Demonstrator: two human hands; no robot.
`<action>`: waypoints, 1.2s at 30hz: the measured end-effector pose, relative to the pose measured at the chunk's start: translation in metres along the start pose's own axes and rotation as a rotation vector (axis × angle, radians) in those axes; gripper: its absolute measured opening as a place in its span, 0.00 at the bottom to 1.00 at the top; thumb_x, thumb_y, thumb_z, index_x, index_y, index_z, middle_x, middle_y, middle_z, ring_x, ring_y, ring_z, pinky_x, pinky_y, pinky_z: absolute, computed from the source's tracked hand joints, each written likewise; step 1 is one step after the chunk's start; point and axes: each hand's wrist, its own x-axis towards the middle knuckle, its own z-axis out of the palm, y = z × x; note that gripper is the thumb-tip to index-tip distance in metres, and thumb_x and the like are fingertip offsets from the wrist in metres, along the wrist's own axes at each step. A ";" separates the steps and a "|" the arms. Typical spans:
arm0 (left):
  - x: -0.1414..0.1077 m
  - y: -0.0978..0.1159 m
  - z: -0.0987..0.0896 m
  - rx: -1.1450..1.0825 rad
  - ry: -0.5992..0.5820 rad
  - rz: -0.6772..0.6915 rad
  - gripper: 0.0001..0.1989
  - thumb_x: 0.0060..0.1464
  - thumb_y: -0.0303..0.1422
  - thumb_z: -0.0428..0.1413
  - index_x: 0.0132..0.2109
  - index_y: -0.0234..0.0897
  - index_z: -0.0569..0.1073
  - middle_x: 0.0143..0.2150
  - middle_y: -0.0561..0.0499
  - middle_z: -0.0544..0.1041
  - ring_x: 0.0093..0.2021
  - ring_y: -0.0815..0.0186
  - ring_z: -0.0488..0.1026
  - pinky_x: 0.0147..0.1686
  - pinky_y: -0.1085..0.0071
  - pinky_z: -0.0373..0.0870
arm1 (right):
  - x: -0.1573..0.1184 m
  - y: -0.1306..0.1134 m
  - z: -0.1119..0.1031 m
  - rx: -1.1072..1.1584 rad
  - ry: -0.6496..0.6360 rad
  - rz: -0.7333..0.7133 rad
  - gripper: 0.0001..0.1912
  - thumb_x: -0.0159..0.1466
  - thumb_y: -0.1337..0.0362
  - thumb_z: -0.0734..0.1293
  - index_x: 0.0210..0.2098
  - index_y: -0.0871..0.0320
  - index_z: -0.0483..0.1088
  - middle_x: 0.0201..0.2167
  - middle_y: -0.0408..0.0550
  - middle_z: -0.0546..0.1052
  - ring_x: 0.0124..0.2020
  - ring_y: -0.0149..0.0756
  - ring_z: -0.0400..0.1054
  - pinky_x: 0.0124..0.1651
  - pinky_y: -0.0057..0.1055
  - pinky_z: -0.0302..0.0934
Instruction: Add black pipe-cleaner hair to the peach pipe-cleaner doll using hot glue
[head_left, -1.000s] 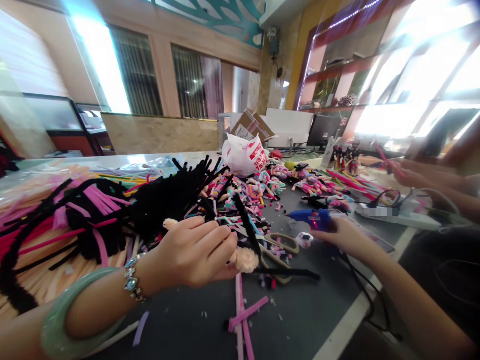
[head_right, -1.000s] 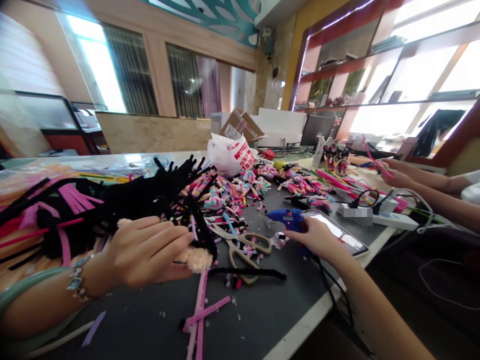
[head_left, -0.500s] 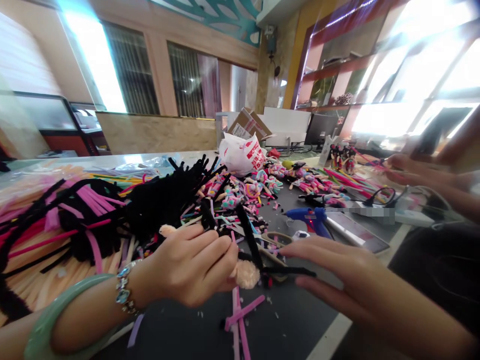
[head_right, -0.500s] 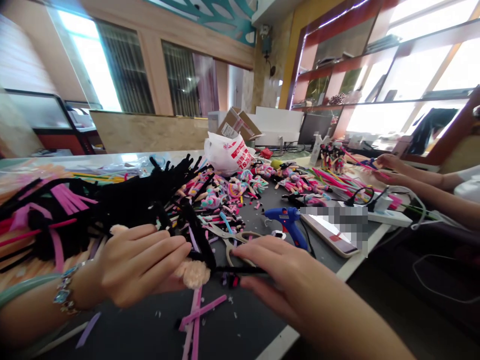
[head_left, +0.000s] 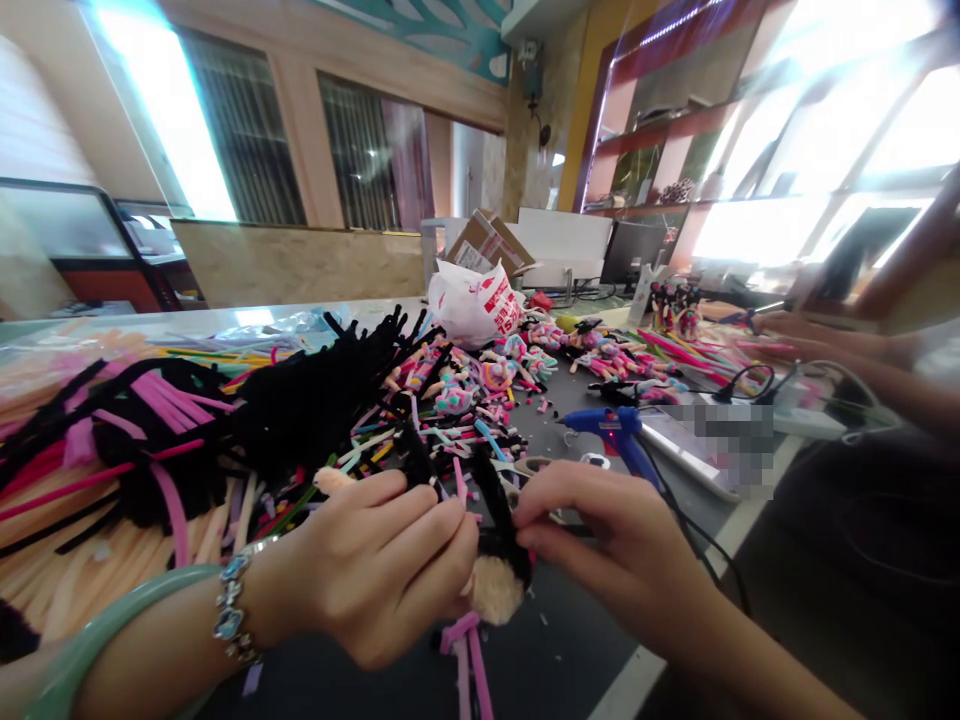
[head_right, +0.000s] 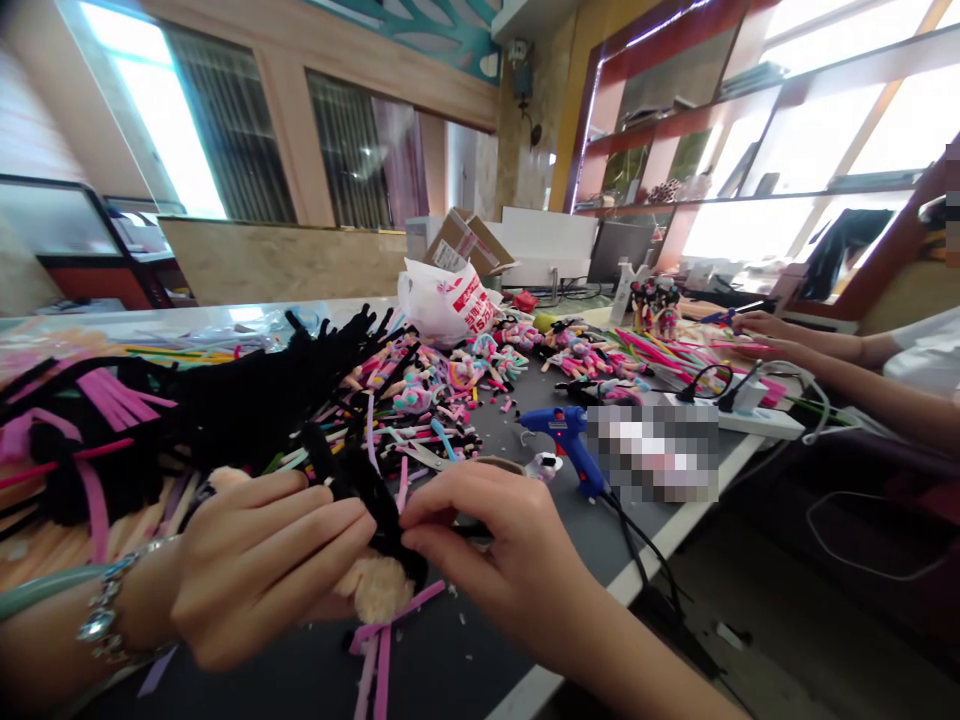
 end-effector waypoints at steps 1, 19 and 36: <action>0.000 0.001 0.000 0.001 0.006 0.001 0.12 0.59 0.33 0.51 0.33 0.29 0.74 0.27 0.47 0.77 0.24 0.65 0.73 0.22 0.68 0.67 | 0.000 -0.001 0.000 0.003 -0.012 0.010 0.03 0.61 0.71 0.66 0.33 0.57 0.71 0.28 0.42 0.75 0.30 0.29 0.68 0.35 0.26 0.62; 0.001 0.001 0.003 -0.045 0.050 0.032 0.09 0.56 0.31 0.54 0.27 0.34 0.71 0.22 0.48 0.76 0.22 0.65 0.73 0.22 0.69 0.68 | 0.004 0.009 0.005 0.149 -0.072 0.113 0.07 0.58 0.75 0.66 0.32 0.59 0.74 0.28 0.43 0.75 0.30 0.29 0.68 0.34 0.25 0.62; -0.009 0.005 0.006 -0.008 0.042 0.021 0.05 0.53 0.30 0.55 0.37 0.34 0.74 0.19 0.54 0.75 0.21 0.68 0.72 0.24 0.68 0.70 | 0.002 0.000 0.008 0.100 -0.109 0.082 0.08 0.58 0.77 0.66 0.32 0.61 0.74 0.32 0.44 0.71 0.30 0.26 0.65 0.33 0.22 0.61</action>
